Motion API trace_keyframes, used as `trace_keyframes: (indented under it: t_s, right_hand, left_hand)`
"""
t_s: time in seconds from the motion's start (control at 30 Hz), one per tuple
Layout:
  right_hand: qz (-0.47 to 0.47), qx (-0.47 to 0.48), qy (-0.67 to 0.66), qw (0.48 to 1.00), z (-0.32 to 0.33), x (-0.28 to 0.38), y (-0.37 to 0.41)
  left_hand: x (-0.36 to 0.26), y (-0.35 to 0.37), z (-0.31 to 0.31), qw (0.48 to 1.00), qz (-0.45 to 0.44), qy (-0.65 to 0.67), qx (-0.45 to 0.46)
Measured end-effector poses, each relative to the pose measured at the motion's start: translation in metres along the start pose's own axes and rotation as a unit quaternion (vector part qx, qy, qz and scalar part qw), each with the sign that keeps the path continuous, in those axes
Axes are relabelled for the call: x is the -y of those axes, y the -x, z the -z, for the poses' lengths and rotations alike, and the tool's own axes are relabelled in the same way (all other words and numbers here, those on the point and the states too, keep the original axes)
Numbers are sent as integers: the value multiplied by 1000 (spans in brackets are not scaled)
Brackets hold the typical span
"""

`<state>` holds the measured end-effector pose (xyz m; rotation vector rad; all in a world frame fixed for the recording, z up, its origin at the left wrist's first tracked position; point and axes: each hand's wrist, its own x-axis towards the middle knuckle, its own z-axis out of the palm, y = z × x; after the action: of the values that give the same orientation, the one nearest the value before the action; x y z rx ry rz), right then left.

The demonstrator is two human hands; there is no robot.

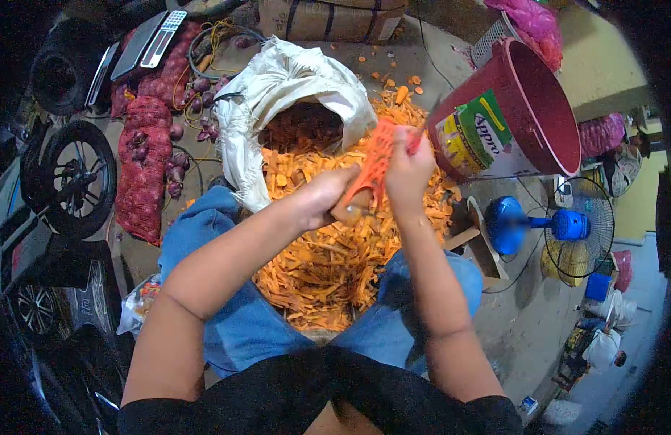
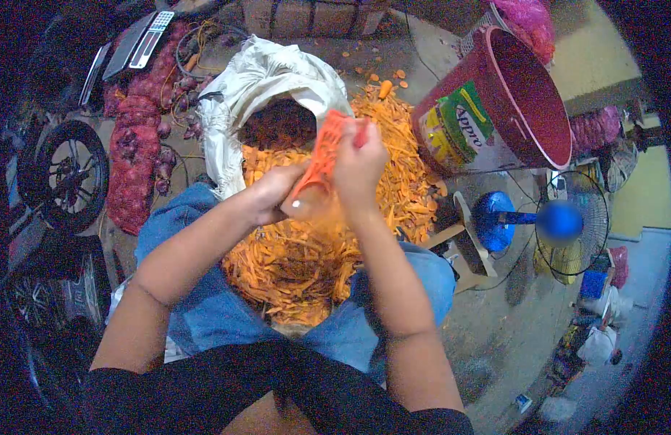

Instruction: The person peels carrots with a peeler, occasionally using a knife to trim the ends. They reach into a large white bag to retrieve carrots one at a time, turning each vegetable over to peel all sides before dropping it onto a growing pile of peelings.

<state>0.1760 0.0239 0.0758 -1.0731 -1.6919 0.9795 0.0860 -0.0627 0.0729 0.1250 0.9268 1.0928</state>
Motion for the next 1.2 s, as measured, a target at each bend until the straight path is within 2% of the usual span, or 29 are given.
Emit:
trace_keyframes:
  t_s: [0.07, 0.13, 0.17, 0.23, 0.27, 0.33, 0.4, 0.47, 0.53, 0.57, 0.6, 0.67, 0.7, 0.77, 0.8, 0.87, 0.93, 0.97, 1.07, 1.1, 1.2]
  right_hand:
    - [67, -127, 57, 988, 15, -33, -28]
    - [-52, -205, 110, 971, 41, -41, -48]
    - [-53, -207, 109, 971, 49, -44, -51]
    - [-146, -207, -58, 966, 55, -39, -54]
    - [-144, -205, -58, 966, 48, -38, -51]
    - [-59, -107, -176, 977, 18, -13, -28]
    - [26, -18, -58, 998, 2, 10, 1]
    - [9, -13, -30, 999, -1, 19, 7]
    - [-7, -6, -2, 1000, 1, 15, 4]
    - [-3, -63, 2, 998, 4, 2, -8]
    - [2, -120, 6, 993, 10, -14, -21]
    - [-94, -211, 25, 973, 37, -56, -51]
    - [-95, -212, 27, 972, 44, -55, -52]
    - [-137, -211, -92, 963, 51, -51, -56]
    - [-136, -208, -93, 964, 44, -44, -52]
    - [-14, -113, -170, 979, 18, -24, -30]
    - [75, -27, 20, 997, 4, 3, -3]
    - [73, -29, 21, 997, 0, 8, 2]
    - [34, -6, 17, 999, -1, 1, 2]
    - [25, -57, 44, 997, 5, -20, -12]
    - [-41, -204, 96, 973, 36, -42, -47]
  left_hand:
    - [1, 1, 1, 993, 70, -91, 14]
    - [3, 3, 0, 994, 74, -74, 26]
    - [4, 4, 1, 995, 78, -58, 37]
    - [1, 4, 2, 995, 78, -42, 49]
    - [-3, 3, 2, 997, 67, -25, 27]
    - [-5, 0, 5, 998, 56, -6, 2]
    - [-3, -5, 5, 999, 6, 19, 28]
    - [-4, -2, 0, 1000, -9, 10, 16]
    - [-4, -2, 4, 994, 11, -109, 10]
    - [-2, -1, -1, 990, -35, -138, 16]
    - [0, 4, -5, 990, -35, -138, 16]
    - [4, 15, -13, 982, -5, -183, 47]
    - [3, 17, -16, 987, 0, -160, 23]
    - [-3, 12, -12, 992, 18, -127, 6]
    - [-7, 9, -9, 995, 37, -91, -12]
    - [-16, 13, -11, 993, 35, -105, -41]
    - [-8, 1, -4, 1000, -9, -11, 4]
    - [-5, -1, -7, 999, -32, -9, -31]
    - [4, -2, -2, 996, -15, -90, -21]
    - [3, 3, -2, 993, 22, -116, 19]
    - [9, 10, -7, 983, 3, -166, 75]
